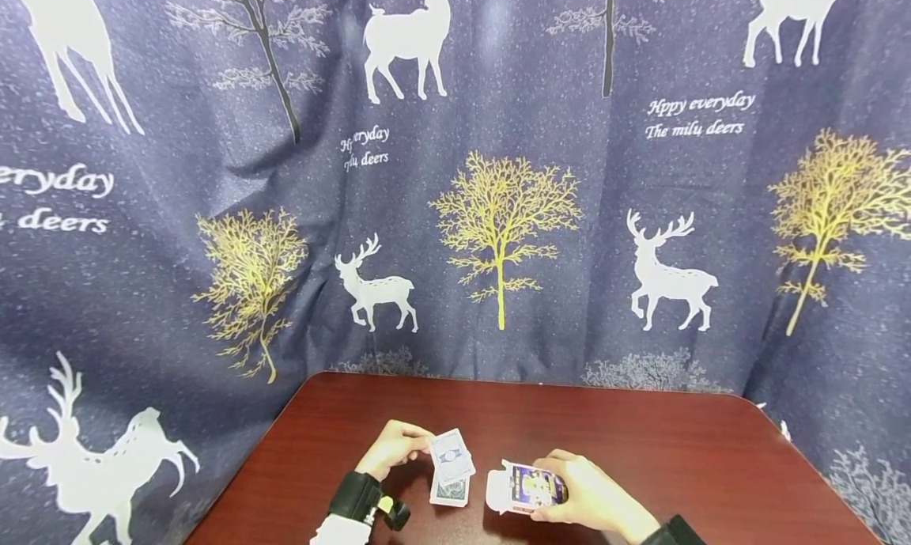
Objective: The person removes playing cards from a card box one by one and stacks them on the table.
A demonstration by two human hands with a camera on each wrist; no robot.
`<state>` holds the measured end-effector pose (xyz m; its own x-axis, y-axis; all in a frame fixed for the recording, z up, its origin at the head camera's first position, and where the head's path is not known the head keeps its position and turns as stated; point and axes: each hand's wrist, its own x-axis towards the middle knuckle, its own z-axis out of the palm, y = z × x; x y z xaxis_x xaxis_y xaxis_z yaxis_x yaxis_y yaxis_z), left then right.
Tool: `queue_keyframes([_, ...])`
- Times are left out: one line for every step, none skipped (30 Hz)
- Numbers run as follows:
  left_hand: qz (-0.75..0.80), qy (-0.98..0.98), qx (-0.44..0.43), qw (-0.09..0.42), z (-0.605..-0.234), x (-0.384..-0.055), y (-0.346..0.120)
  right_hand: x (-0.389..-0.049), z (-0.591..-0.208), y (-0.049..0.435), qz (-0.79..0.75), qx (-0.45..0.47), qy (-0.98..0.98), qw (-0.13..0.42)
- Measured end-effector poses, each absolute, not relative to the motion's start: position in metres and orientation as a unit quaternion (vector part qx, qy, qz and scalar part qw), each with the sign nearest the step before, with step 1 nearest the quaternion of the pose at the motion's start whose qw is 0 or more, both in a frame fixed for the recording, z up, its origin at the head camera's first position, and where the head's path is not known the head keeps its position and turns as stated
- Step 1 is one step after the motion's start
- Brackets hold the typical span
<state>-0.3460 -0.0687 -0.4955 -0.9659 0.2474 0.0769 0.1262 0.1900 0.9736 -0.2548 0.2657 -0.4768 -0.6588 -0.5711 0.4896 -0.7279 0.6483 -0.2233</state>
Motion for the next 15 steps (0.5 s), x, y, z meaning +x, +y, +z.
queue_keyframes([0.615, 0.777, 0.126, 0.042, -0.496, -0.348, -0.070, -0.255, -0.478, 0.266, 0.204, 0.366, -0.887, 0.191])
queue_keyframes([0.605, 0.785, 0.132, 0.035, -0.497, -0.350, -0.070, -0.255, -0.478, 0.266, 0.202, 0.366, -0.888, 0.193])
queue_keyframes([0.595, 0.791, 0.137, 0.030, -0.498, -0.351, -0.071, -0.256, -0.479, 0.266, 0.201, 0.366, -0.888, 0.194])
queue_keyframes([0.583, 0.799, 0.144, 0.024, -0.499, -0.352, -0.071, -0.256, -0.479, 0.266, 0.200, 0.365, -0.888, 0.194])
queue_keyframes([0.571, 0.807, 0.148, 0.020, -0.499, -0.353, -0.070, -0.256, -0.479, 0.265, 0.199, 0.365, -0.889, 0.194])
queue_keyframes([0.558, 0.816, 0.152, 0.016, -0.501, -0.353, -0.070, -0.256, -0.480, 0.265, 0.198, 0.364, -0.889, 0.193])
queue_keyframes([0.547, 0.823, 0.154, 0.012, -0.502, -0.354, -0.070, -0.256, -0.480, 0.265, 0.197, 0.364, -0.889, 0.193])
queue_keyframes([0.536, 0.830, 0.154, 0.008, -0.504, -0.354, -0.069, -0.255, -0.480, 0.265, 0.197, 0.364, -0.890, 0.192])
queue_keyframes([0.529, 0.835, 0.154, 0.004, -0.505, -0.355, -0.068, -0.255, -0.480, 0.265, 0.197, 0.363, -0.891, 0.188])
queue_keyframes([0.520, 0.840, 0.153, -0.001, -0.506, -0.356, -0.068, -0.254, -0.480, 0.265, 0.196, 0.362, -0.893, 0.184])
queue_keyframes([0.514, 0.844, 0.153, -0.005, -0.507, -0.357, -0.067, -0.254, -0.480, 0.265, 0.196, 0.361, -0.894, 0.181])
queue_keyframes([0.505, 0.849, 0.156, -0.013, -0.508, -0.358, -0.066, -0.254, -0.480, 0.265, 0.197, 0.361, -0.894, 0.177])
queue_keyframes([0.496, 0.853, 0.159, -0.020, -0.509, -0.359, -0.065, -0.253, -0.480, 0.266, 0.199, 0.361, -0.894, 0.174])
queue_keyframes([0.486, 0.858, 0.163, -0.027, -0.510, -0.360, -0.065, -0.253, -0.480, 0.266, 0.200, 0.360, -0.895, 0.169])
queue_keyframes([0.478, 0.862, 0.169, -0.032, -0.511, -0.361, -0.064, -0.253, -0.479, 0.266, 0.202, 0.360, -0.896, 0.166])
